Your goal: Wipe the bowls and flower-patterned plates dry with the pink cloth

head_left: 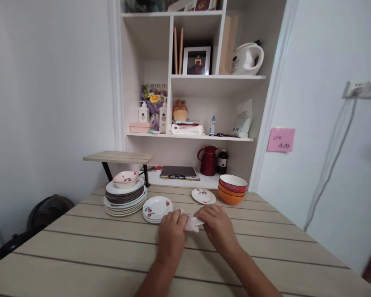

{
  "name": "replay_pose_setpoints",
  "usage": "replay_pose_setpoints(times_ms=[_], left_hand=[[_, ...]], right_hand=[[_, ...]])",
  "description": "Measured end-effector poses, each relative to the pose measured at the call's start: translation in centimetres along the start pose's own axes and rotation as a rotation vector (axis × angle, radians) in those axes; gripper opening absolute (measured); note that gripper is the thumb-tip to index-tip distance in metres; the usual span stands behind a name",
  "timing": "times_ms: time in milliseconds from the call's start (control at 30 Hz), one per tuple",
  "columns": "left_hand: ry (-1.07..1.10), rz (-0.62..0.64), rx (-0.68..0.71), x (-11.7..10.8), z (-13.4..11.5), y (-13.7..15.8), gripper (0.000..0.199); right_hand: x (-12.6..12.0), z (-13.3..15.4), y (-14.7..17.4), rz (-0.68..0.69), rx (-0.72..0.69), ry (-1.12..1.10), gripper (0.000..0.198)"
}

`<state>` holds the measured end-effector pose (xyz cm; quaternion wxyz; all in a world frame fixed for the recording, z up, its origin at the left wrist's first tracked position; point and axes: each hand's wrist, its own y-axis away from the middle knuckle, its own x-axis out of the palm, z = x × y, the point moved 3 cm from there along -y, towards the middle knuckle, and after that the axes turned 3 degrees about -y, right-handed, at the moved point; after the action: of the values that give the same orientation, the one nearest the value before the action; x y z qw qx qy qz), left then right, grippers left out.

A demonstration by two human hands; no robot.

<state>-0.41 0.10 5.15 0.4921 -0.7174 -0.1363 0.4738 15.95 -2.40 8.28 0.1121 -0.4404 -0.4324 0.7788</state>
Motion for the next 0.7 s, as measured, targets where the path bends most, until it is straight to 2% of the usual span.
replay_pose_setpoints(times_ms=[100, 200, 300, 400, 500, 600, 700], left_hand=[[0.068, -0.058, -0.011, -0.3, -0.2, 0.0, 0.045], [0.287, -0.069, -0.085, -0.1, 0.1, -0.1, 0.045], [0.519, -0.056, -0.174, 0.2, 0.6, -0.4, 0.04], [0.673, -0.083, -0.28, 0.2, 1.2, -0.7, 0.028], [0.803, -0.08, -0.429, 0.4, 1.7, -0.8, 0.013], [0.936, -0.057, -0.588, 0.9, 1.9, -0.6, 0.026], [1.006, -0.026, -0.652, 1.3, 1.5, -0.4, 0.034]], right_hand=[[-0.2, 0.0, -0.1, -0.02, 0.062, -0.08, 0.026], [-0.3, -0.6, -0.2, -0.033, 0.166, -0.353, 0.015], [0.0, -1.3, 0.0, -0.024, 0.363, -0.629, 0.007], [0.9, -1.1, 0.4, -0.07, 0.565, -0.888, 0.013], [1.9, -0.5, 0.6, -0.118, 0.697, -1.146, 0.022], [2.4, 0.1, 0.6, -0.152, 0.773, -1.368, 0.034], [2.3, 0.4, 0.5, -0.226, 0.801, -1.516, 0.037]])
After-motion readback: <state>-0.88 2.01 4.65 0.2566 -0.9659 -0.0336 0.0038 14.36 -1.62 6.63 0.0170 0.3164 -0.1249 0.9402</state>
